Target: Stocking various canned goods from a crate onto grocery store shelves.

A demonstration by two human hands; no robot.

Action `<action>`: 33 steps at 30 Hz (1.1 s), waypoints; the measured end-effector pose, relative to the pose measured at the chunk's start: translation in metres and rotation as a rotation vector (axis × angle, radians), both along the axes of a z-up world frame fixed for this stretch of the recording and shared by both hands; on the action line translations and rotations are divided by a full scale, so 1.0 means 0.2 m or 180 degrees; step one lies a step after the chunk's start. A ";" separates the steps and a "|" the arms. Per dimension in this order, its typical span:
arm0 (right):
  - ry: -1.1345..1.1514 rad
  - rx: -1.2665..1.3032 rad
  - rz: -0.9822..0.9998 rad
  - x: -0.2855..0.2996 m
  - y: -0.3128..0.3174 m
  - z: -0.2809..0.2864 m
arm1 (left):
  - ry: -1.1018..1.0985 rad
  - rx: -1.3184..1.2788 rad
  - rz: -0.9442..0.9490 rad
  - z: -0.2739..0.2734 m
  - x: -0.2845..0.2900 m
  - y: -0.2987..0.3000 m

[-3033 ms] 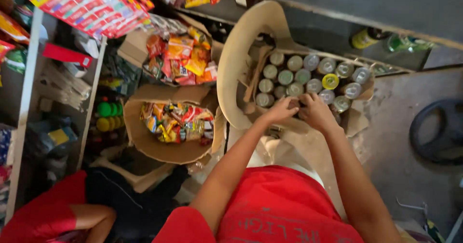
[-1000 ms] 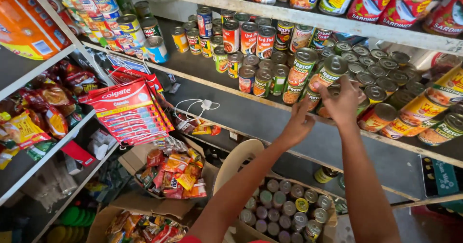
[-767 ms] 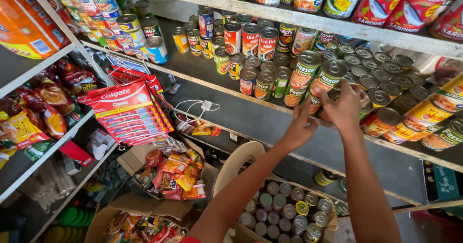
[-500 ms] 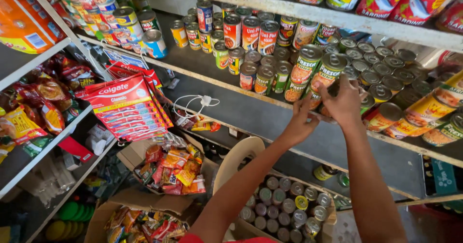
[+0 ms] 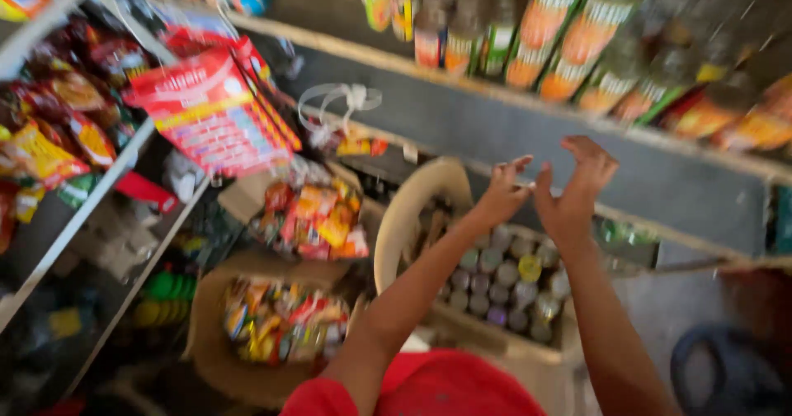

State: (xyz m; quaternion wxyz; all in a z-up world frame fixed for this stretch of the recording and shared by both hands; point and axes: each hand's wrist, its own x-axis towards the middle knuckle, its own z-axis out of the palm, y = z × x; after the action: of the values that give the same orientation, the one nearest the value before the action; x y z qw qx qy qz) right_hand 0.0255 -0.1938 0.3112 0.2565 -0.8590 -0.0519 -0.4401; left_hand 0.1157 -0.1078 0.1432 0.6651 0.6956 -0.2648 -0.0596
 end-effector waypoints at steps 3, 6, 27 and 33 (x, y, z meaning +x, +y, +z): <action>0.0524 0.0188 0.0138 -0.17 0.10 -0.17 | 0.0040 0.0423 0.0261 -0.39 -0.14 0.05; 0.0827 0.0263 0.0242 -0.35 0.15 -0.38 | 0.0154 0.0650 0.0266 -0.69 -0.35 0.14; 0.2800 -0.0923 -0.0844 -0.74 0.04 -1.49 | 0.1645 0.1283 0.0033 -1.32 -1.10 0.48; 0.2559 -0.1269 -0.0776 -0.72 -0.03 -1.55 | 0.2242 0.1034 0.0038 -1.31 -1.10 0.49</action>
State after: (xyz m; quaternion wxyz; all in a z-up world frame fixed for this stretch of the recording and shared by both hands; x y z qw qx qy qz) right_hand -0.1178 -0.2000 0.0014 0.0326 -0.9938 0.0693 -0.0805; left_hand -0.1052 -0.0103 -0.1198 0.5968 0.7304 -0.0032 -0.3322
